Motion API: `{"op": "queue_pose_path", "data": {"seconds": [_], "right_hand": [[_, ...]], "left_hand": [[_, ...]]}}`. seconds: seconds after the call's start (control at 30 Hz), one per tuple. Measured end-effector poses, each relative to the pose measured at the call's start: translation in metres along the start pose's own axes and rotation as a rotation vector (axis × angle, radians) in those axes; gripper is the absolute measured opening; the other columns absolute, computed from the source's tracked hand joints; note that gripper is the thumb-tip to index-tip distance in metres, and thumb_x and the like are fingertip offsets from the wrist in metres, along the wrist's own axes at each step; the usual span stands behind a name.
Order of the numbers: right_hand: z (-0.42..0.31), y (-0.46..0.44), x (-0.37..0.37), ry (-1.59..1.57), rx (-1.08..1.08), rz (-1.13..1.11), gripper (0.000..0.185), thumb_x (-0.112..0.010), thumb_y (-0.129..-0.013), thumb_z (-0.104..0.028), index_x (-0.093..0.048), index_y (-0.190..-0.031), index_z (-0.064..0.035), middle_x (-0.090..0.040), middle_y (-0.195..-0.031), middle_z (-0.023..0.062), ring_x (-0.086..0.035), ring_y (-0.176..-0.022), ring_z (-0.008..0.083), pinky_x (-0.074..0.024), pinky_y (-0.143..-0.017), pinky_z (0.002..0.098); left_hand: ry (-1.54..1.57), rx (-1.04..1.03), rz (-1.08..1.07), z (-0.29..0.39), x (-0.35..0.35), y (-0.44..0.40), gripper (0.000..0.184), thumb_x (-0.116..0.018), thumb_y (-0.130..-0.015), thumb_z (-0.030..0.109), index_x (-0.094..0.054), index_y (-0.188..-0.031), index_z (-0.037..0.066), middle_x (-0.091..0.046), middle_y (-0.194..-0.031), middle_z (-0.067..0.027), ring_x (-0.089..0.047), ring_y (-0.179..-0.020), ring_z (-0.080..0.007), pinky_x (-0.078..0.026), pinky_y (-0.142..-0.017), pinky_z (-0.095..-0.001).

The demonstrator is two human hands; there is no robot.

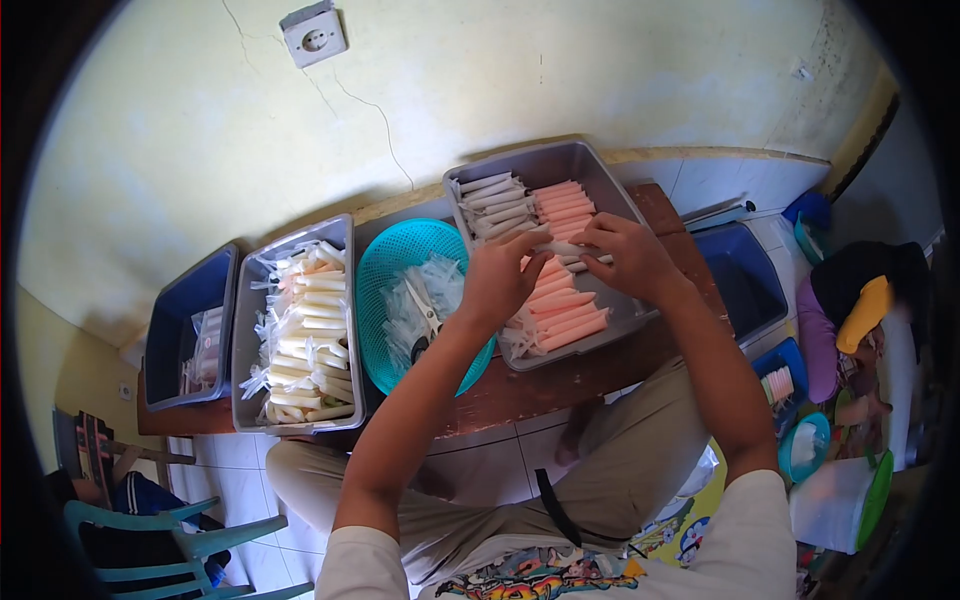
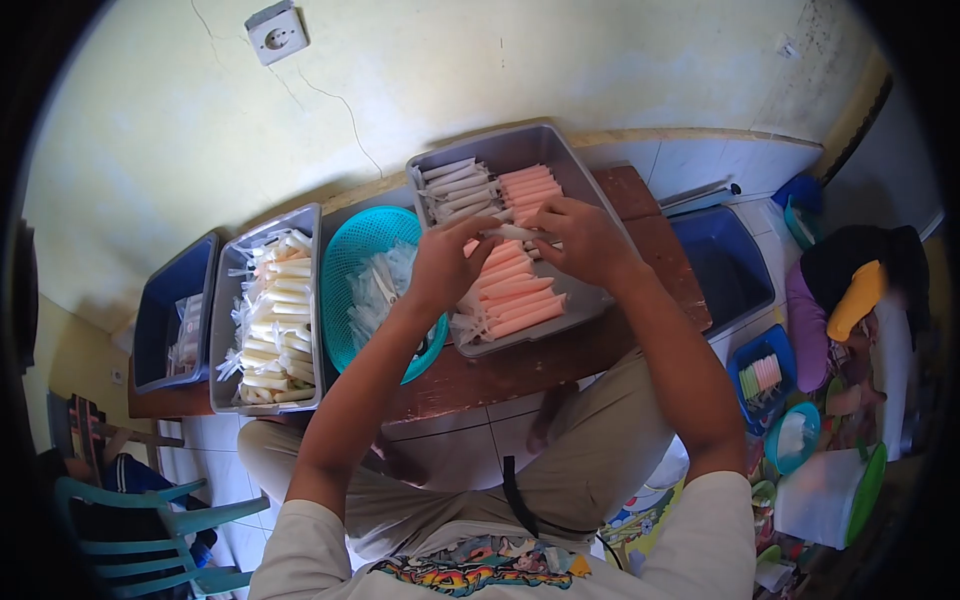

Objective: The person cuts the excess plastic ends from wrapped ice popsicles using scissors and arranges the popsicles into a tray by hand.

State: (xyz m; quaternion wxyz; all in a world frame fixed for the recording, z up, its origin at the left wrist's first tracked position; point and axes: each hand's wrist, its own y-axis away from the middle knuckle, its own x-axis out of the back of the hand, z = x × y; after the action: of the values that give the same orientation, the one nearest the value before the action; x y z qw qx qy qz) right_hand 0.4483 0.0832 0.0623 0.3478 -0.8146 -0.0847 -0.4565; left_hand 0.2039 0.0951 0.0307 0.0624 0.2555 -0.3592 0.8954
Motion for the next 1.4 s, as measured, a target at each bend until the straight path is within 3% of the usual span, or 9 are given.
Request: {"op": "queue_pose_path", "data": {"seconds": [0.17, 0.3, 0.4, 0.47, 0.67, 0.87, 1.2, 1.27, 1.4], "right_hand": [[0.032, 0.014, 0.0, 0.075, -0.115, -0.068, 0.018, -0.078, -0.086, -0.012, -0.078, -0.104, -0.011, -0.071, -0.104, 0.0068, -0.073, -0.093, 0.0299, -0.0596, -0.083, 0.0432], [0.057, 0.022, -0.014, 0.238, -0.167, -0.118, 0.015, -0.077, -0.087, -0.014, -0.078, -0.103, -0.013, -0.073, -0.104, 0.0066, -0.073, -0.097, 0.0303, -0.0596, -0.084, 0.0449], [0.063, 0.024, -0.021, 0.313, -0.243, -0.197, 0.014, -0.072, -0.089, -0.015, -0.078, -0.102, -0.0145, -0.074, -0.103, 0.0073, -0.074, -0.099, 0.0309, -0.0597, -0.086, 0.0454], [0.068, 0.024, -0.029, 0.347, -0.266, -0.227, 0.016, -0.065, -0.092, -0.014, -0.079, -0.101, -0.0156, -0.076, -0.102, 0.0075, -0.075, -0.1, 0.0311, -0.06, -0.087, 0.0461], [0.076, 0.026, -0.061, 0.474, -0.241, -0.323, 0.02, -0.061, -0.094, -0.014, -0.081, -0.096, -0.0145, -0.078, -0.102, 0.0112, -0.078, -0.096, 0.0335, -0.0613, -0.083, 0.046], [0.081, 0.023, -0.066, 0.5, -0.296, -0.39, 0.017, -0.065, -0.092, -0.016, -0.082, -0.092, -0.0131, -0.079, -0.1, 0.0124, -0.079, -0.095, 0.0342, -0.0623, -0.083, 0.0457], [0.083, 0.019, -0.069, 0.505, -0.314, -0.427, 0.015, -0.066, -0.092, -0.016, -0.081, -0.096, -0.0147, -0.079, -0.1, 0.0118, -0.078, -0.095, 0.0338, -0.0618, -0.082, 0.046], [0.082, 0.018, -0.068, 0.492, -0.308, -0.422, 0.016, -0.066, -0.093, -0.014, -0.081, -0.098, -0.0133, -0.08, -0.102, 0.0128, -0.079, -0.097, 0.0338, -0.0627, -0.083, 0.0459], [0.083, 0.017, -0.07, 0.506, -0.319, -0.429, 0.015, -0.065, -0.093, -0.014, -0.08, -0.098, -0.0133, -0.079, -0.104, 0.0127, -0.079, -0.097, 0.0334, -0.0626, -0.082, 0.0456]], "left_hand": [[-0.123, 0.118, -0.228, -0.006, -0.034, -0.014, 0.024, -0.078, -0.095, 0.018, -0.078, -0.117, 0.008, -0.08, -0.102, -0.0156, -0.077, -0.094, -0.0348, -0.06, -0.083, -0.0434], [-0.173, 0.037, -0.24, -0.018, -0.065, -0.021, 0.023, -0.076, -0.096, 0.021, -0.079, -0.115, 0.009, -0.08, -0.097, -0.0145, -0.077, -0.09, -0.0366, -0.059, -0.08, -0.0445], [-0.195, 0.041, -0.314, -0.026, -0.08, -0.02, 0.019, -0.072, -0.098, 0.02, -0.079, -0.111, 0.009, -0.08, -0.095, -0.0142, -0.076, -0.092, -0.036, -0.057, -0.09, -0.0473], [-0.283, -0.009, -0.401, -0.035, -0.087, -0.016, 0.017, -0.069, -0.1, 0.019, -0.08, -0.11, 0.01, -0.079, -0.098, -0.0133, -0.074, -0.099, -0.0336, -0.049, -0.105, -0.0537], [-0.368, 0.07, -0.577, -0.031, -0.086, -0.013, 0.025, -0.062, -0.105, 0.028, -0.081, -0.11, 0.013, -0.079, -0.108, -0.0126, -0.067, -0.121, -0.0312, -0.028, -0.121, -0.0691], [-0.355, 0.074, -0.721, -0.028, -0.083, -0.01, 0.041, -0.051, -0.11, 0.041, -0.083, -0.114, 0.015, -0.079, -0.114, -0.0115, -0.056, -0.14, -0.0341, -0.007, -0.127, -0.0704], [-0.378, 0.114, -0.824, -0.027, -0.082, -0.013, 0.048, -0.049, -0.109, 0.049, -0.082, -0.122, 0.017, -0.077, -0.121, -0.0128, -0.049, -0.146, -0.0359, -0.003, -0.127, -0.0689], [-0.369, 0.103, -0.784, -0.035, -0.088, -0.01, 0.056, -0.049, -0.104, 0.062, -0.083, -0.122, 0.021, -0.078, -0.122, -0.0117, -0.052, -0.144, -0.0335, -0.003, -0.126, -0.071], [-0.451, 0.11, -0.799, -0.024, -0.085, -0.01, 0.067, -0.047, -0.103, 0.069, -0.08, -0.127, 0.016, -0.076, -0.126, -0.0143, -0.047, -0.149, -0.033, -0.002, -0.128, -0.0667]]}}
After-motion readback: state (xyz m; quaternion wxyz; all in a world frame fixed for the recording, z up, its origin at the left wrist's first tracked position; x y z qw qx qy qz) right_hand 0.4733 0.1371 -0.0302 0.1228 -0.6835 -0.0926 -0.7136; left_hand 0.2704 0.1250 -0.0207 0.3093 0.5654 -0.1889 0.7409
